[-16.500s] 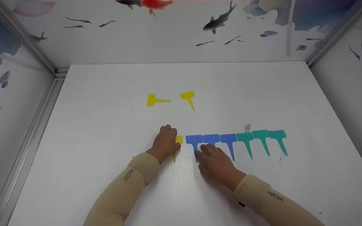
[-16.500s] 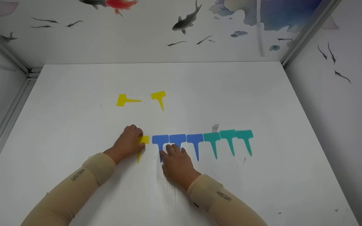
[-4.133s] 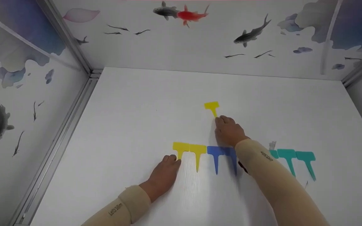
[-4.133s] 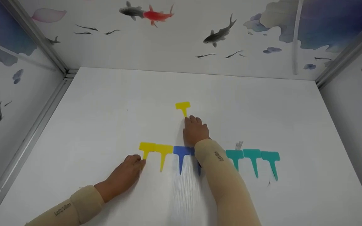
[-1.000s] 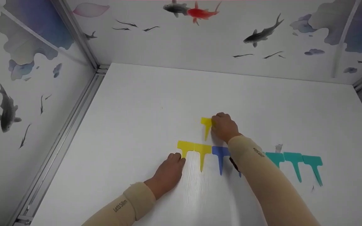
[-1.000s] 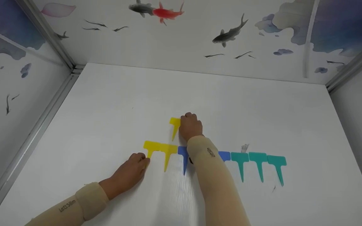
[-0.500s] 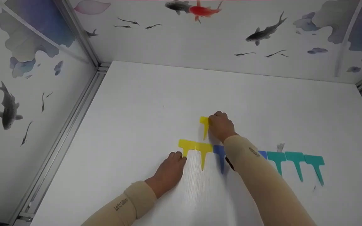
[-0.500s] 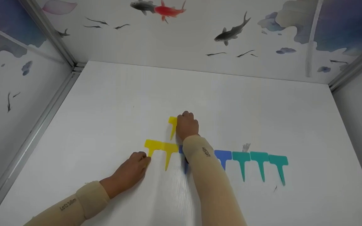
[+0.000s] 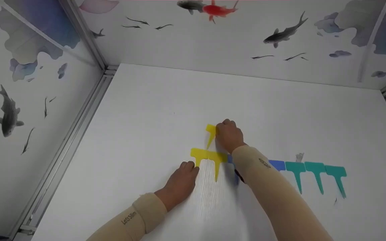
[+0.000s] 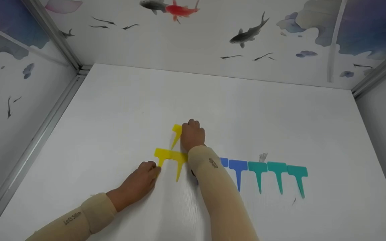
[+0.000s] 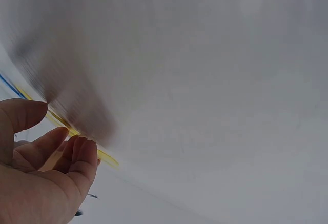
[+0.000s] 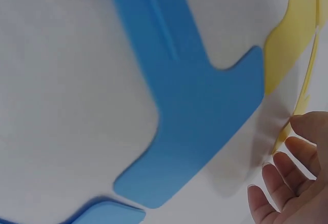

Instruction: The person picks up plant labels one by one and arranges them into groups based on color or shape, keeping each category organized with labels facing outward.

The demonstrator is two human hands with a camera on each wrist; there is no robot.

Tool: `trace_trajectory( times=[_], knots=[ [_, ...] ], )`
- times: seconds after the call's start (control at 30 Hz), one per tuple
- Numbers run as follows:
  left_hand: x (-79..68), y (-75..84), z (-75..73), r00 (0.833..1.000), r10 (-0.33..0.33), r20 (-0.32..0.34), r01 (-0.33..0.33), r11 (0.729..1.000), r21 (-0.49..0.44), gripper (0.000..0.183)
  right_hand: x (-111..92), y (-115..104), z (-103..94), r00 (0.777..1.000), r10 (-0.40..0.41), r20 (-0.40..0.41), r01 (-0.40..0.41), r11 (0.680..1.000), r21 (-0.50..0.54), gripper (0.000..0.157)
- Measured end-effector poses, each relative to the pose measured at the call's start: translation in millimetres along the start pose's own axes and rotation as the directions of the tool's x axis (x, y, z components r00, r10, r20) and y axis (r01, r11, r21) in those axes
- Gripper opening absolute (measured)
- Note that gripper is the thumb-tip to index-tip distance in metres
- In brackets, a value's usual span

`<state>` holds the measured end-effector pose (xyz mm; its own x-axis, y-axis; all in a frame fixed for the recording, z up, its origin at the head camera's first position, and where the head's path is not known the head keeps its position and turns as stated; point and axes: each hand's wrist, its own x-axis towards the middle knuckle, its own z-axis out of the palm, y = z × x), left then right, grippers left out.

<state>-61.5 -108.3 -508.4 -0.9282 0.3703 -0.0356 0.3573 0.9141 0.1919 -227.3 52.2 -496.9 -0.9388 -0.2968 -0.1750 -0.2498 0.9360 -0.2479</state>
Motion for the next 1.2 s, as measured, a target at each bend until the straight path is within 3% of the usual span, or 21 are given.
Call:
trace_trajectory(
  times=[0.27,0.53,0.73,1.2],
  knots=[
    [0.3,0.2,0.0,1.0,-0.01,0.008,0.01,1.0,-0.023,0.029,-0.9,-11.1,0.5,1.0,-0.001,-0.002,0.001,1.0,0.006,0.031],
    [0.2,-1.0,0.8,0.999,0.024,-0.022,-0.024,0.999,0.024,0.027,0.0,-14.9,5.4,0.995,-0.06,-0.075,0.059,0.998,-0.018,0.028],
    [0.5,-1.5,2.2,1.0,0.018,-0.016,-0.017,1.0,0.016,0.028,1.3,-18.4,8.0,0.994,-0.055,-0.097,0.053,0.998,-0.019,0.027],
    [0.3,-2.9,-0.2,1.0,0.009,0.0,-0.009,1.0,-0.023,0.025,5.4,-23.6,8.5,0.998,-0.02,-0.054,0.017,0.998,-0.064,0.03]
  ],
)
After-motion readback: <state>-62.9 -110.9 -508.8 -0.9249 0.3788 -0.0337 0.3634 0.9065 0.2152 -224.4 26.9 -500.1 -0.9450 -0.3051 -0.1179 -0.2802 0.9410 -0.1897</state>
